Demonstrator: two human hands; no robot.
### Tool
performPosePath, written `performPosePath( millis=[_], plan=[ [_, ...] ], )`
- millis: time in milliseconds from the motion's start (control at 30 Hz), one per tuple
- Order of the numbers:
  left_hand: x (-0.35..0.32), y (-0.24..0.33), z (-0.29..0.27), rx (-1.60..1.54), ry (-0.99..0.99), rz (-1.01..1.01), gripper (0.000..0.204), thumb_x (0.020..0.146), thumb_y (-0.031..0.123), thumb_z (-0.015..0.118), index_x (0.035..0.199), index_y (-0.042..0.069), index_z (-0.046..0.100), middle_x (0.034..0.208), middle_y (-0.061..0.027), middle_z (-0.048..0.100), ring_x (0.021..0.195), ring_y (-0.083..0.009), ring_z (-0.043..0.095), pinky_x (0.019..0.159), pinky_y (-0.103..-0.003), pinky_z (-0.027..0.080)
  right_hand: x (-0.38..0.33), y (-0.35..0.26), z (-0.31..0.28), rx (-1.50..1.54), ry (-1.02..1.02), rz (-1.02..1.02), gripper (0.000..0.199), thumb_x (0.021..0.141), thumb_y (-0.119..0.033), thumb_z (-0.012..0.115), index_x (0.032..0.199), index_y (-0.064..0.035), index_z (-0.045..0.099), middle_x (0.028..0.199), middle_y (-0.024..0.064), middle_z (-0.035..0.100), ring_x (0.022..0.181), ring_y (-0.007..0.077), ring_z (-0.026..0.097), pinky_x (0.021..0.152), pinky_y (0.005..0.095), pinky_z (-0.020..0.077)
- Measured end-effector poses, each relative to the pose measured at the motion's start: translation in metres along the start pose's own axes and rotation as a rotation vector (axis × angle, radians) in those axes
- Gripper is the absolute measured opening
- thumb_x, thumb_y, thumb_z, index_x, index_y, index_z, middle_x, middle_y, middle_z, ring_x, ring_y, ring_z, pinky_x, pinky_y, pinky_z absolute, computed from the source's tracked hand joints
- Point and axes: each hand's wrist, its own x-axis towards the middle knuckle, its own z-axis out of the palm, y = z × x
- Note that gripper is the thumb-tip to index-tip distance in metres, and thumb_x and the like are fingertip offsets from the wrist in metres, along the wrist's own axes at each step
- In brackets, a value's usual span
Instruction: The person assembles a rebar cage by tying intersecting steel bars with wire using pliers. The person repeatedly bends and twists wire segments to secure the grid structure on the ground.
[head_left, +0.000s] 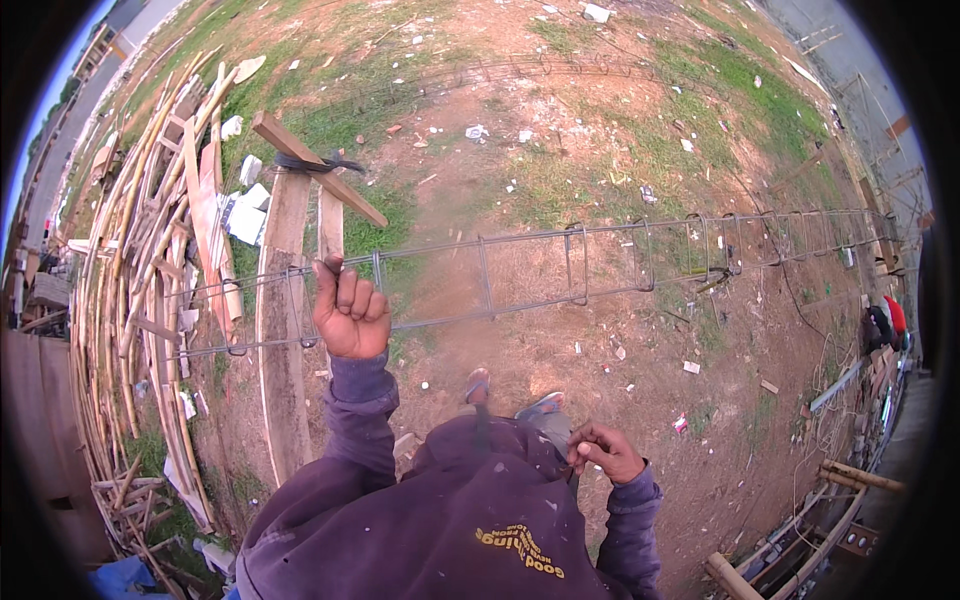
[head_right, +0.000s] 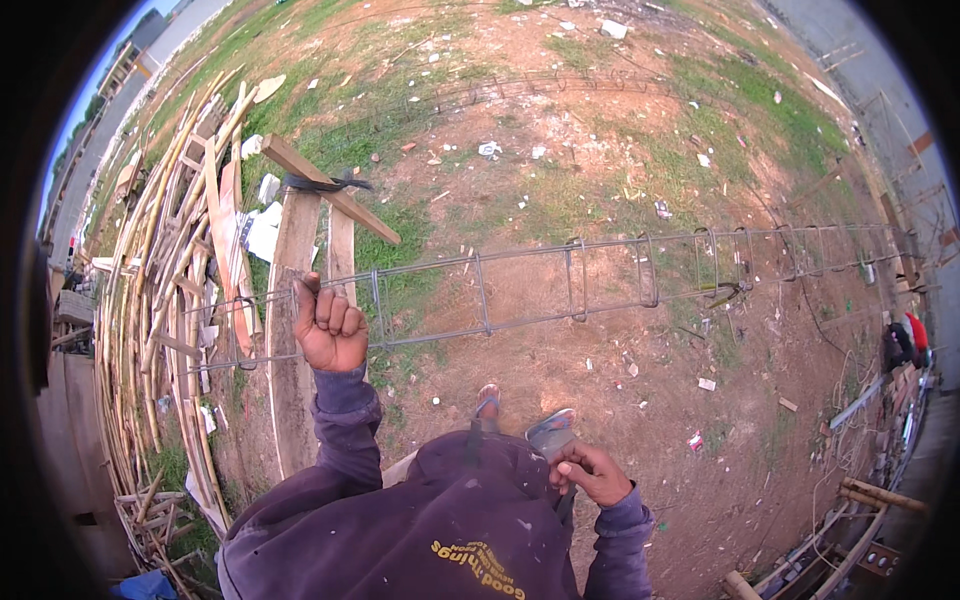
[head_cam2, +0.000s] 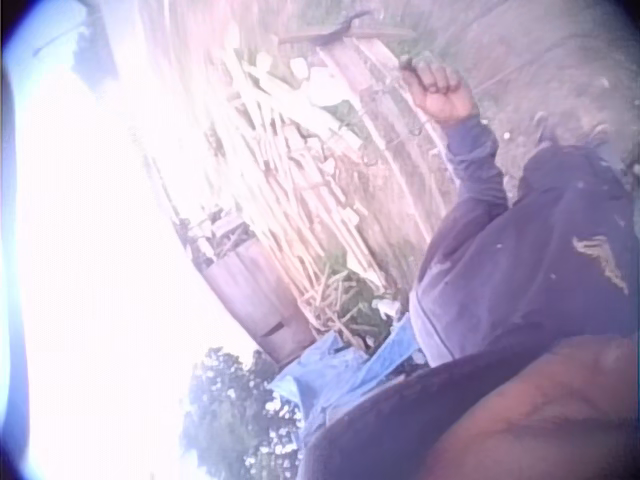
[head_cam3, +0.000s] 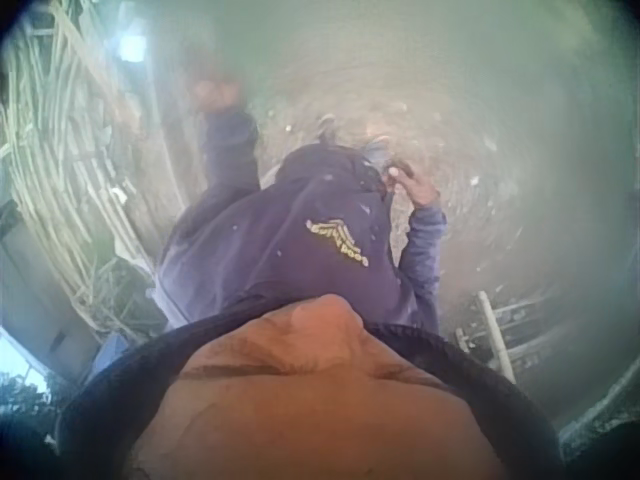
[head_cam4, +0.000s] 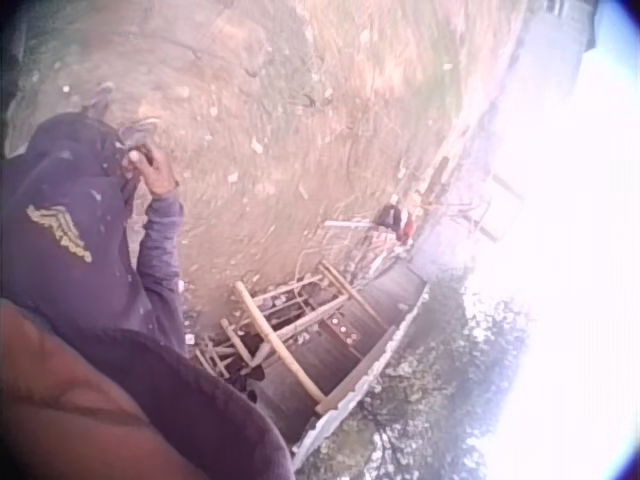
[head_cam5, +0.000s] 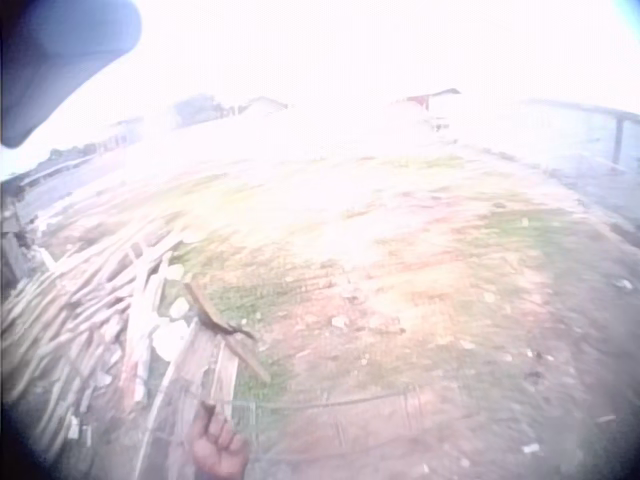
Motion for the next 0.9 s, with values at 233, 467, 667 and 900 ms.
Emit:
performPosePath(
  millis=[233, 467, 667, 900],
  plan=[
    [-0.017, -0.003, -0.016, 0.188, 0.314, 0.088, 0.034, 0.101, 0.036, 0.042, 0.108, 0.007, 0.057, 0.054, 0.0064, 0.021, 0.045, -0.0056, 0.02, 0.043, -0.022, 0.019, 0.009, 0.001, -0.023, -0.135, -0.054, -0.064, 0.03, 0.095, -0.022, 0.055, 0.084, 0.0056, 0.061, 0.072, 0.0097, 0.061, 0.065, 0.0169, 0.061, 0.06, 0.0306, 0.05],
    [-0.029, -0.081, -0.015, 0.154, 0.495, -0.008, 0.035, 0.101, 0.036, 0.043, 0.108, 0.005, 0.056, 0.054, 0.0063, 0.02, 0.045, -0.0055, 0.02, 0.043, -0.023, 0.02, -0.003, 0.003, -0.094, -0.062, -0.158, 0.094, 0.037, 0.093, -0.025, 0.057, 0.109, 0.009, 0.06, 0.06, 0.0047, 0.049, 0.057, 0.017, 0.057, 0.056, 0.0332, 0.0528],
    [-0.018, -0.133, -0.001, 0.222, 0.386, -0.038, 0.039, 0.101, 0.038, 0.042, 0.109, 0.002, 0.055, 0.055, 0.0064, 0.021, 0.046, -0.0051, 0.021, 0.043, -0.023, 0.023, -0.018, 0.001, -0.143, -0.466, -0.071, 0.076, 0.037, 0.089, -0.022, 0.063, 0.114, 0.0056, 0.06, 0.069, 0.0094, 0.059, 0.073, 0.0215, 0.062, 0.075, 0.0341, 0.0514],
    [-0.046, -0.297, 0.007, 0.504, 0.308, -0.244, 0.04, 0.1, 0.037, 0.046, 0.11, 0.0, 0.058, 0.056, 0.004, 0.036, 0.051, -0.0055, 0.038, 0.047, -0.021, 0.032, 0.037, -0.006, -0.155, -0.61, 0.18, -0.34, 0.068, 0.087, -0.025, 0.065, 0.142, 0.0011, 0.035, 0.127, 0.0201, 0.055, 0.12, 0.0279, 0.052, 0.102, 0.0402, 0.0372]
  ],
)
